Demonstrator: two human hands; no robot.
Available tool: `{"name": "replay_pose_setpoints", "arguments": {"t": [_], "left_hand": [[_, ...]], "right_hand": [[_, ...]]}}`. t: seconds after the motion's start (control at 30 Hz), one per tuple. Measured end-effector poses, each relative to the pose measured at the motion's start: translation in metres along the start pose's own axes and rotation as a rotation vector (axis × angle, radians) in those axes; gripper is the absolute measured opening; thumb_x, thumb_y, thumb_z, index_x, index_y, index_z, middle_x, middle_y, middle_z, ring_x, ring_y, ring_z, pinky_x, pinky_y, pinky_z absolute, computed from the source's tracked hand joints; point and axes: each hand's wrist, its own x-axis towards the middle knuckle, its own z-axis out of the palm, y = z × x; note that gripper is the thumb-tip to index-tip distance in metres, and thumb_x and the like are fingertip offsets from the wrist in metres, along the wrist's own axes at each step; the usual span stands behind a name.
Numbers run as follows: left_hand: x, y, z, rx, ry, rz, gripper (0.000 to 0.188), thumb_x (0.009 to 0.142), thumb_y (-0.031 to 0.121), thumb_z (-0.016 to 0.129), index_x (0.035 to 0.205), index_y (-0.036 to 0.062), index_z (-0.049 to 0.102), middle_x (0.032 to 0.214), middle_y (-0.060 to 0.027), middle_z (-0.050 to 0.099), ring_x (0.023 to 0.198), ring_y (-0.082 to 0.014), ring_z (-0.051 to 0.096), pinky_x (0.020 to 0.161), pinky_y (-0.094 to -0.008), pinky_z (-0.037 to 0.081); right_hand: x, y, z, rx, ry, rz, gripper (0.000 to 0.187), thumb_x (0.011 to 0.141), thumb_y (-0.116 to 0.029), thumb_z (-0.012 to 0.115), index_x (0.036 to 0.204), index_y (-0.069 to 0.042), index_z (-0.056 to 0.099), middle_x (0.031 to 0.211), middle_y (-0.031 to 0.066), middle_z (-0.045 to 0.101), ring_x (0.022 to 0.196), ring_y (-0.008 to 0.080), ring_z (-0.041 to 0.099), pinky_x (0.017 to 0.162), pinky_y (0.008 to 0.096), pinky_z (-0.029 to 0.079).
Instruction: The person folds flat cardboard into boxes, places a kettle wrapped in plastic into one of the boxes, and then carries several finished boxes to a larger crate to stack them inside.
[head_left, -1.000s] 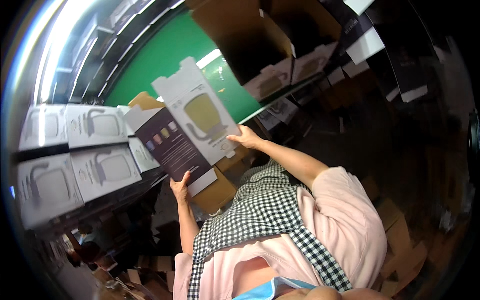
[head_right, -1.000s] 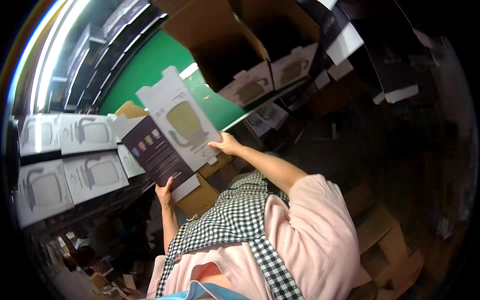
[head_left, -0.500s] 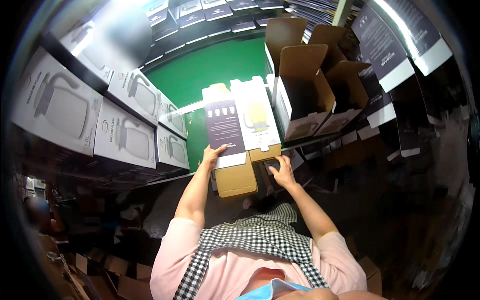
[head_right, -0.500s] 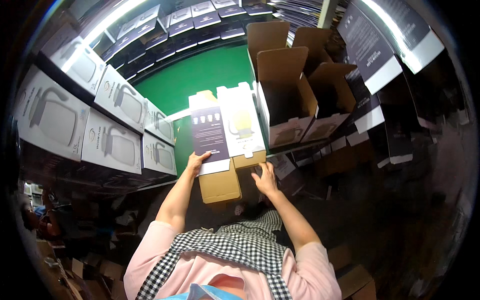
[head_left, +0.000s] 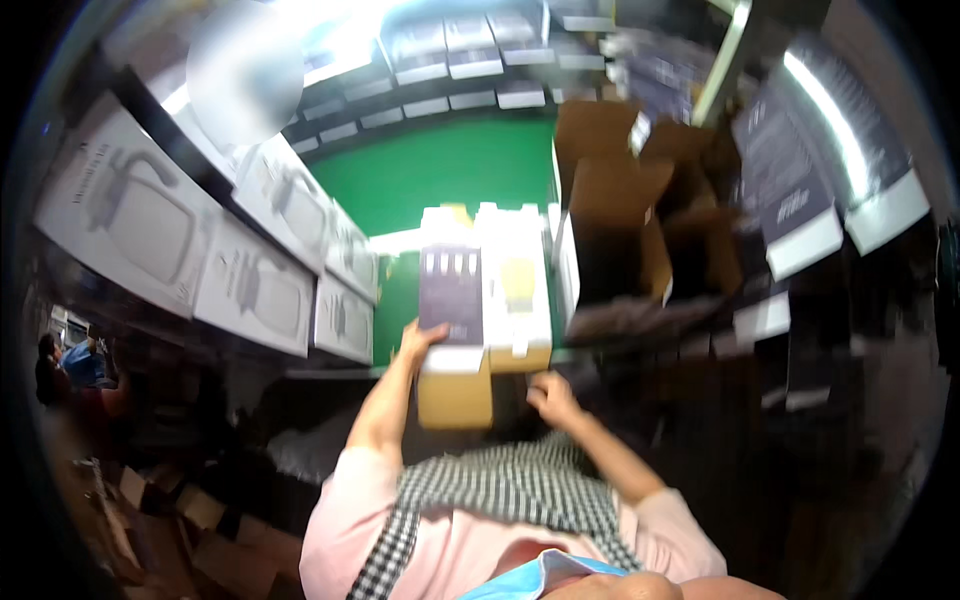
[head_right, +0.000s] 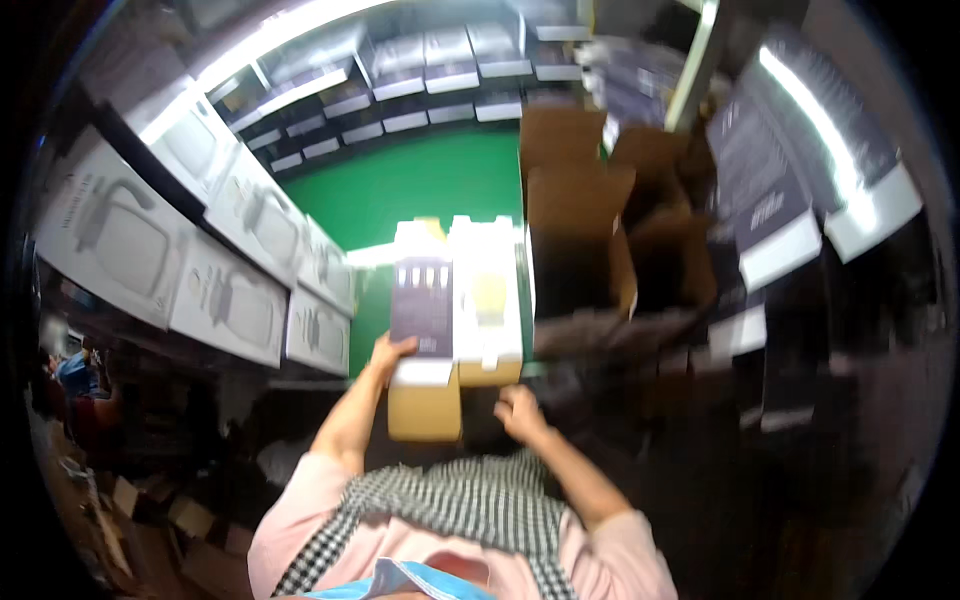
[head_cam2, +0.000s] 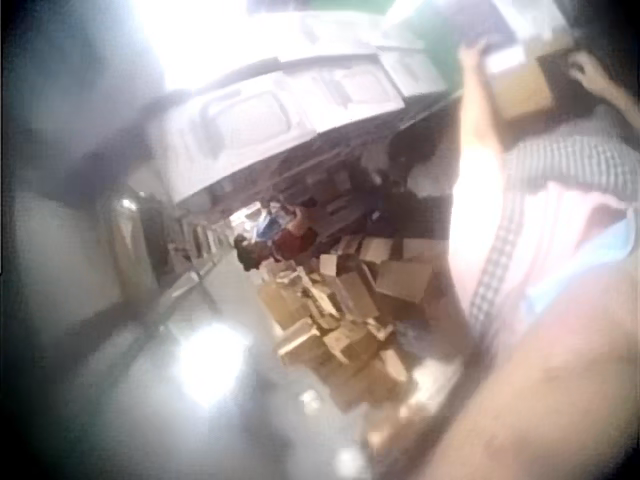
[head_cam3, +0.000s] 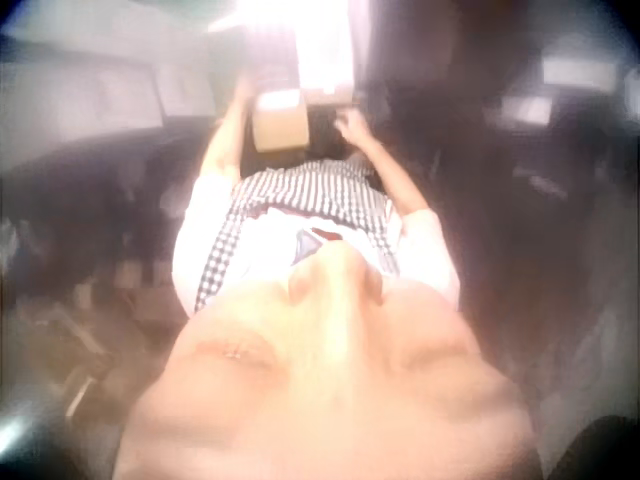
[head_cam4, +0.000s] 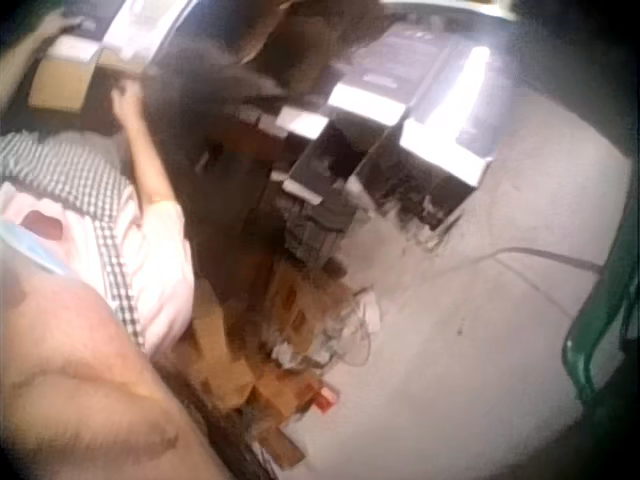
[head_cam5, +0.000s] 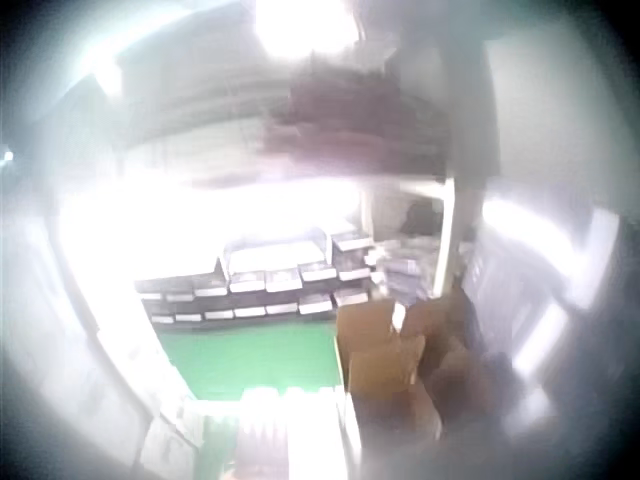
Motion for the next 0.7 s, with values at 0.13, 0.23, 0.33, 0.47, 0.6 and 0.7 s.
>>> {"name": "replay_pose_setpoints", "arguments": {"t": [0.13, 0.23, 0.33, 0.47, 0.6, 0.7], "left_hand": [[-0.007, 0.017, -0.029, 0.015, 0.042, 0.034, 0.055, 0.075, 0.002, 0.079, 0.127, -0.0009, 0.061, 0.118, -0.0116, 0.067, 0.106, -0.0216, 0.063, 0.095, -0.0333, 0.049], [0.007, 0.002, -0.061, 0.158, 0.169, -0.079, 0.056, 0.070, 0.013, 0.087, 0.118, -0.0037, 0.065, 0.109, -0.0143, 0.071, 0.095, -0.0227, 0.068, 0.086, -0.0328, 0.053], [0.013, -0.033, -0.094, 0.328, 0.396, -0.110, 0.059, 0.064, 0.017, 0.091, 0.112, -0.0066, 0.066, 0.104, -0.0156, 0.072, 0.093, -0.0262, 0.069, 0.088, -0.0352, 0.053], [0.024, -0.001, -0.050, 1.043, 0.475, -0.257, 0.092, 0.064, 0.037, 0.090, 0.135, -0.0046, 0.047, 0.129, -0.0257, 0.053, 0.123, -0.0368, 0.051, 0.103, -0.0416, 0.042], [0.019, 0.037, -0.087, 0.882, 0.544, 0.149, 0.091, 0.068, 0.036, 0.086, 0.138, -0.0036, 0.044, 0.125, -0.0273, 0.050, 0.123, -0.0395, 0.045, 0.104, -0.0437, 0.039], [0.017, 0.081, -0.047, 0.792, 0.494, 0.407, 0.070, 0.071, 0.027, 0.085, 0.127, -0.0032, 0.055, 0.117, -0.0240, 0.055, 0.111, -0.0374, 0.054, 0.098, -0.0417, 0.044]], "right_hand": [[-0.001, -0.062, -0.045, 0.025, -0.181, -0.191, 0.027, 0.086, -0.021, 0.072, 0.107, -0.003, 0.069, 0.106, 0.0177, 0.068, 0.100, 0.0313, 0.066, 0.089, 0.0379, 0.052], [0.019, -0.163, -0.099, 0.042, -0.294, -0.479, 0.029, 0.089, -0.019, 0.070, 0.113, -0.004, 0.065, 0.105, 0.0171, 0.067, 0.096, 0.0317, 0.067, 0.084, 0.0376, 0.054], [0.048, -0.279, -0.153, -0.181, -0.100, -0.906, 0.033, 0.089, -0.019, 0.070, 0.118, -0.006, 0.063, 0.108, 0.0156, 0.066, 0.096, 0.0323, 0.066, 0.081, 0.0390, 0.054], [0.115, -0.381, -0.247, -0.241, 0.634, -0.883, 0.044, 0.087, -0.019, 0.070, 0.128, -0.011, 0.057, 0.121, 0.0127, 0.064, 0.107, 0.0312, 0.064, 0.091, 0.0413, 0.050], [0.200, -0.507, -0.394, -0.523, 1.420, -1.094, 0.075, 0.082, -0.021, 0.075, 0.146, -0.011, 0.037, 0.144, 0.0195, 0.042, 0.132, 0.0410, 0.040, 0.106, 0.0535, 0.038], [0.250, -0.545, -0.500, -0.845, 1.582, -0.829, 0.091, 0.079, -0.033, 0.079, 0.152, -0.020, 0.027, 0.155, 0.0162, 0.026, 0.143, 0.0396, 0.025, 0.112, 0.0591, 0.027]]}}
